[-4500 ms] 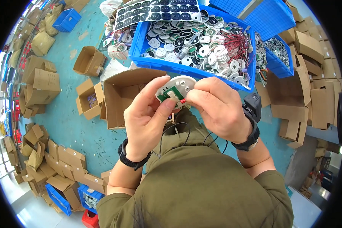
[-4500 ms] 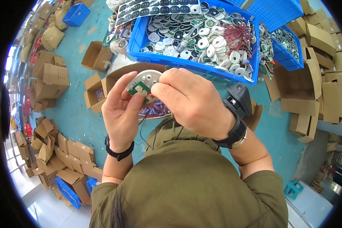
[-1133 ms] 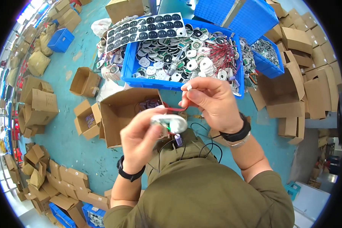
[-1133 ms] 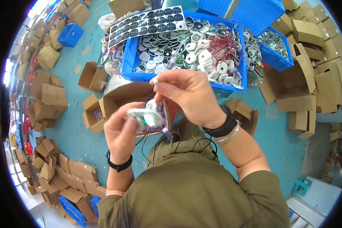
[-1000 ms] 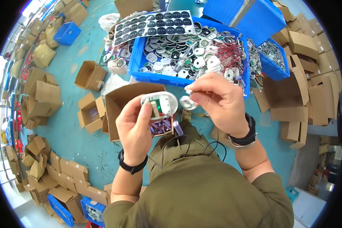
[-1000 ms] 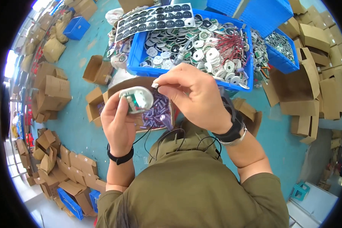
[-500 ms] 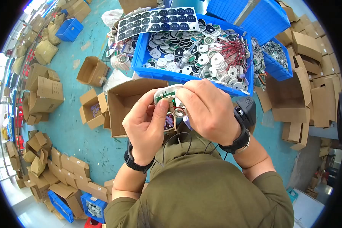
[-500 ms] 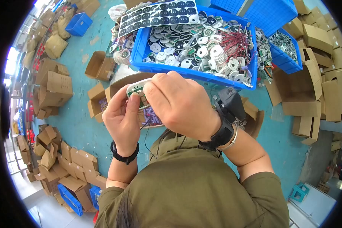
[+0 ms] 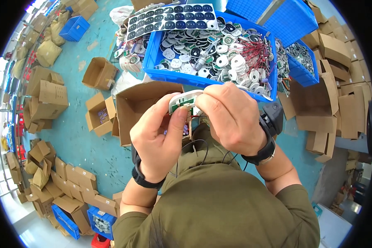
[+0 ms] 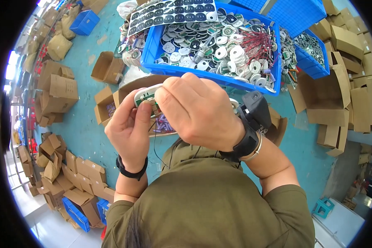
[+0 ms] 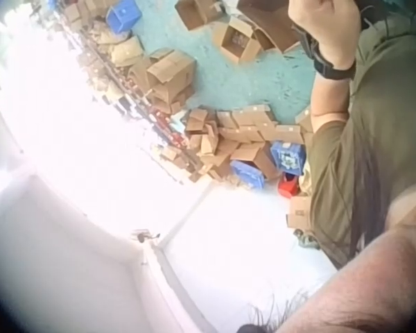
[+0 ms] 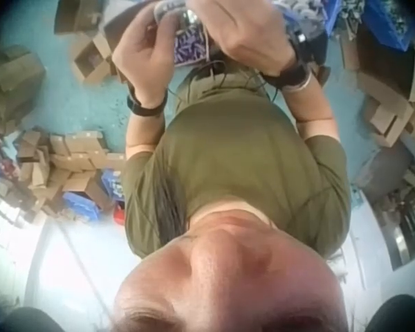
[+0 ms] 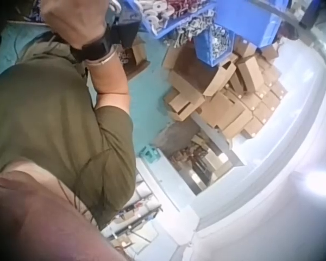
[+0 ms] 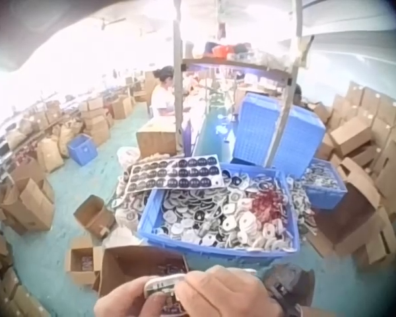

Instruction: Assembling electronic devices by applying sticker panels to plastic casings and testing the LED functionality using a power connection.

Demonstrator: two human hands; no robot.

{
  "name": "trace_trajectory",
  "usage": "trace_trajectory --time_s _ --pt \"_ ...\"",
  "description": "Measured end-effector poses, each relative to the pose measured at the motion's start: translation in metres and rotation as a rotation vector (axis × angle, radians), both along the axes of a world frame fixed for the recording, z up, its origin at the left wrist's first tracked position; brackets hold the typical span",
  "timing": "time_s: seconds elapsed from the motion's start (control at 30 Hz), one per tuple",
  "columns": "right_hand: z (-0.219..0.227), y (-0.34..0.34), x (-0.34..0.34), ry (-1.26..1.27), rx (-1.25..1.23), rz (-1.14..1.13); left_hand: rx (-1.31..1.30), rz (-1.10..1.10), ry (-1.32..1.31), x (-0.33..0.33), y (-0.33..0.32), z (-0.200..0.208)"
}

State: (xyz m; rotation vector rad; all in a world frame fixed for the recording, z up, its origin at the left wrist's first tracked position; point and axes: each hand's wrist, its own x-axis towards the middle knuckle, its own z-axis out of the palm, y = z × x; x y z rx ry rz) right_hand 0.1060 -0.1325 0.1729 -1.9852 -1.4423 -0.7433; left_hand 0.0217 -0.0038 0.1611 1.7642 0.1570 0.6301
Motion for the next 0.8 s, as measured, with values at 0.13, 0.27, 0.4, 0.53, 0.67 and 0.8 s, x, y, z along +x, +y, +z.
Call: trace_trajectory --time_s 0.13,0.27,0.4,0.53,0.67,0.8 --pt "-0.004 0.002 0.005 0.049 0.078 0.083 -0.258 -0.067 -0.025 0.005 0.001 -0.003" --pt "-0.008 0.004 0.01 0.117 0.094 0.141 -0.164 -0.049 -0.01 0.005 0.002 -0.005" --pt "-0.011 0.007 0.012 0.078 0.09 0.055 -0.098 -0.056 -0.057 0.01 0.004 -0.006" --pt "-0.011 0.011 0.013 0.08 0.11 0.028 -0.286 -0.063 -0.04 0.014 0.003 -0.009" --pt "-0.015 0.011 0.017 0.238 0.149 0.101 -0.264 -0.033 -0.033 0.015 0.003 -0.008" --pt "-0.015 0.01 0.02 0.16 0.137 0.076 -0.102 -0.006 -0.022 0.016 0.001 -0.005"
